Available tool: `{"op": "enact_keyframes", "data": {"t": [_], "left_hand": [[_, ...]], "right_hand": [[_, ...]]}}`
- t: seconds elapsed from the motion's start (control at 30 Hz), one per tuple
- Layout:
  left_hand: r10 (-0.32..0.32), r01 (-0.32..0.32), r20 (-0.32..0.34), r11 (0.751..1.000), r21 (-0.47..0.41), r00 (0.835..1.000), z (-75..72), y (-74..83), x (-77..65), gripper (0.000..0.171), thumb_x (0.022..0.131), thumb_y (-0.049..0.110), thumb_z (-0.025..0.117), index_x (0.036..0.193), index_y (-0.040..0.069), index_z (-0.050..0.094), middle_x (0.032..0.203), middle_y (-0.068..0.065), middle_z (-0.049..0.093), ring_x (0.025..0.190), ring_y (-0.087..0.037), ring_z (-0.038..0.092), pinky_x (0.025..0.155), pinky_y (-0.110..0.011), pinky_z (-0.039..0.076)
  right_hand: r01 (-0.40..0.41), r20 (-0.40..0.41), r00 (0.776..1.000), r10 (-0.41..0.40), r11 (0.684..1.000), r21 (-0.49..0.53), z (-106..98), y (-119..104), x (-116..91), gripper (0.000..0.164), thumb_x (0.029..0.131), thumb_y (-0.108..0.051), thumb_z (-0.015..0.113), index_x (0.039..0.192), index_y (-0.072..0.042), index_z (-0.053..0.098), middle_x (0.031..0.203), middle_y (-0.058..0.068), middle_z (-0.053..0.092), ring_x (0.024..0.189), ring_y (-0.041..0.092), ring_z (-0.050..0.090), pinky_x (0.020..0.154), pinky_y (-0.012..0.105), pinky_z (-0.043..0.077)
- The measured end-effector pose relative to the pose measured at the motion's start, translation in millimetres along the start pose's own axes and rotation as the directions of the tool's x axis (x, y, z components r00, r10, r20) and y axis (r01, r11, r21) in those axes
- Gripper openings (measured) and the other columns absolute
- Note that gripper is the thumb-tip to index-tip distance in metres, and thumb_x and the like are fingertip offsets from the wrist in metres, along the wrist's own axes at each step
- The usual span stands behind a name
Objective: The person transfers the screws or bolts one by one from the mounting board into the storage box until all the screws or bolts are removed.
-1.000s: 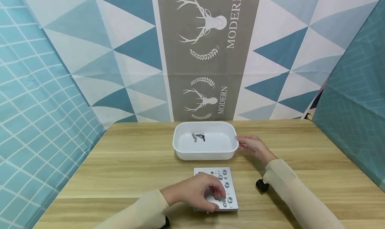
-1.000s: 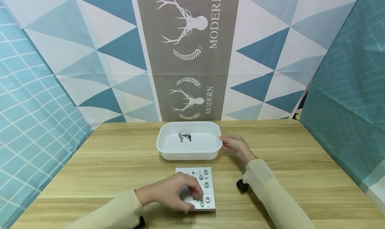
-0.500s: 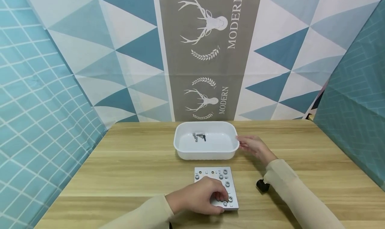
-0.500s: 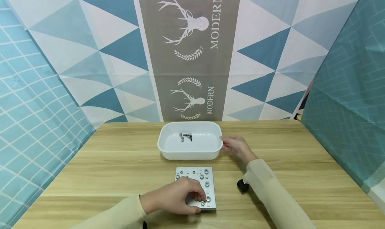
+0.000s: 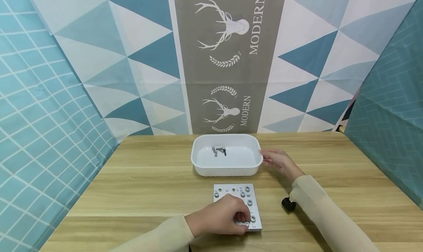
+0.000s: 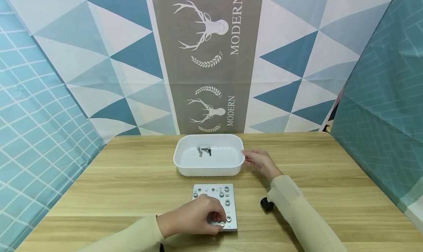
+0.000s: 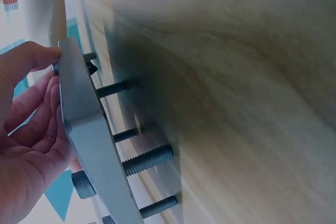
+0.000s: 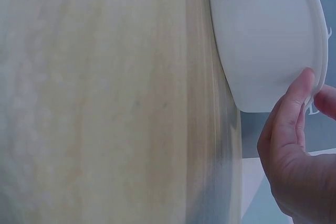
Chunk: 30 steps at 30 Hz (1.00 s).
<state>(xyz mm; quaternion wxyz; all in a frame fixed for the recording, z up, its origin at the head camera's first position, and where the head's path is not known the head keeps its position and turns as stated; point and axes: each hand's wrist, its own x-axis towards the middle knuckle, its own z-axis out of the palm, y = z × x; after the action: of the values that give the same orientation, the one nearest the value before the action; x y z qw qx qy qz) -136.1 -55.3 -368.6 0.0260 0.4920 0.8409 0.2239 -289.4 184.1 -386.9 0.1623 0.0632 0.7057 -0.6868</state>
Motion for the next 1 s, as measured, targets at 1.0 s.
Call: {"op": "enact_keyframes", "data": {"t": [1.0], "left_hand": [[0.053, -0.059, 0.067, 0.993, 0.102, 0.996, -5.7, 1.5, 1.6, 0.004, 0.081, 0.014, 0.071, 0.086, 0.014, 0.071, 0.078, 0.008, 0.065, 0.069, 0.011, 0.047, 0.065, 0.005, 0.034]], "right_hand": [[0.015, 0.023, 1.000, -0.015, 1.000, 0.022, 0.0, 1.3, 1.2, 0.056, 0.093, -0.012, 0.060, 0.135, 0.017, 0.039, 0.078, -0.003, 0.067, 0.071, 0.005, 0.065, 0.069, 0.016, 0.056]]}}
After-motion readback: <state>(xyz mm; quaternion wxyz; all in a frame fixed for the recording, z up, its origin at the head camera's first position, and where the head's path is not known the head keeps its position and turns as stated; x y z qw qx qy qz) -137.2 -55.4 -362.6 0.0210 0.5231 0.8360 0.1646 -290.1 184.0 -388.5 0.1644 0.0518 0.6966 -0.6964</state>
